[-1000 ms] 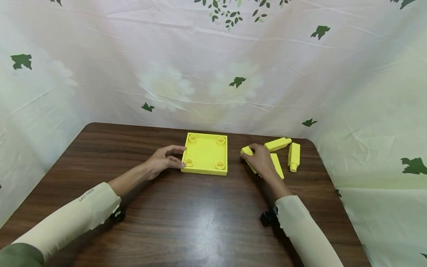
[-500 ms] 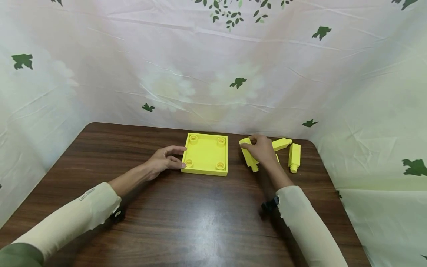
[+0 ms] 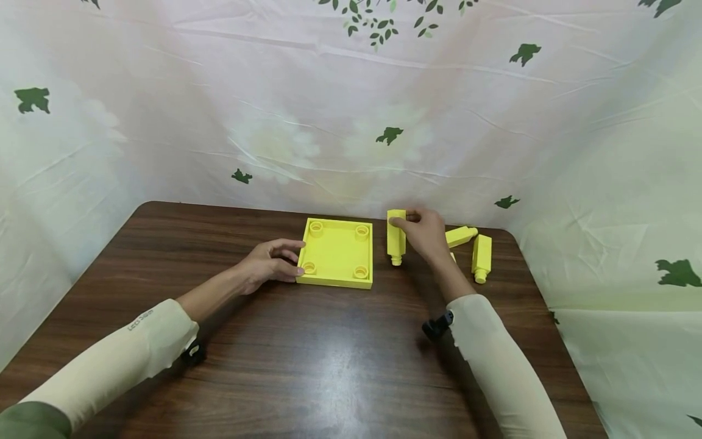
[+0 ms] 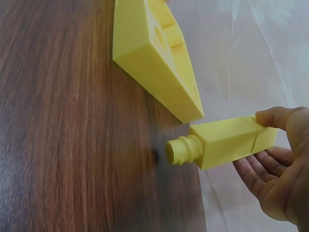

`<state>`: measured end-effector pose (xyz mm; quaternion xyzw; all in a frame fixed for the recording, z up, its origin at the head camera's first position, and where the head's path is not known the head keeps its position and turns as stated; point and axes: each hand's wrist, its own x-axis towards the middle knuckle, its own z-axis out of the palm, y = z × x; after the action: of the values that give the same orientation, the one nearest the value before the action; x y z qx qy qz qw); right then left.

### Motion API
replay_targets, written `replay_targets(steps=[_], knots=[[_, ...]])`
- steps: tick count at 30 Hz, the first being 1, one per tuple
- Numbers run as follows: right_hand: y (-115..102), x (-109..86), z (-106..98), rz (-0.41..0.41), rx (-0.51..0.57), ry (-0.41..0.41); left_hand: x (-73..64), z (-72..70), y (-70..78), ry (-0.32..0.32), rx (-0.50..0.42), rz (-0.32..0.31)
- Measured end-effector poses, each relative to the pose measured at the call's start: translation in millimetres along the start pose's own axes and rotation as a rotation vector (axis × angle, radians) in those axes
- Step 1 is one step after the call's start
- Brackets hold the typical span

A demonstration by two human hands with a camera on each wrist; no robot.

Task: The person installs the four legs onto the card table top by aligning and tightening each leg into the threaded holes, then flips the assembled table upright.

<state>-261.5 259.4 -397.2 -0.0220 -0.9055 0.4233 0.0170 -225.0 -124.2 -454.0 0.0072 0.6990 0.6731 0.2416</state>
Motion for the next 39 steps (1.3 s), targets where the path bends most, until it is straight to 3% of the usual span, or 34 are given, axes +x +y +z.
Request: replay_targets(steps=[19, 29, 39], knots=[[-31.6, 26.2, 12.3, -0.041, 0.356, 0.185, 3.6, 1.0, 0.8, 0.004, -0.036, -0.024], [-44.1, 34.5, 27.6, -0.107, 0.414, 0.205, 4.2, -1.2, -1.0, -0.009, -0.072, -0.028], [-55.4, 35.0, 48.6, -0.112, 0.458, 0.177, 4.7, -1.3, -1.6, -0.016, -0.077, -0.043]])
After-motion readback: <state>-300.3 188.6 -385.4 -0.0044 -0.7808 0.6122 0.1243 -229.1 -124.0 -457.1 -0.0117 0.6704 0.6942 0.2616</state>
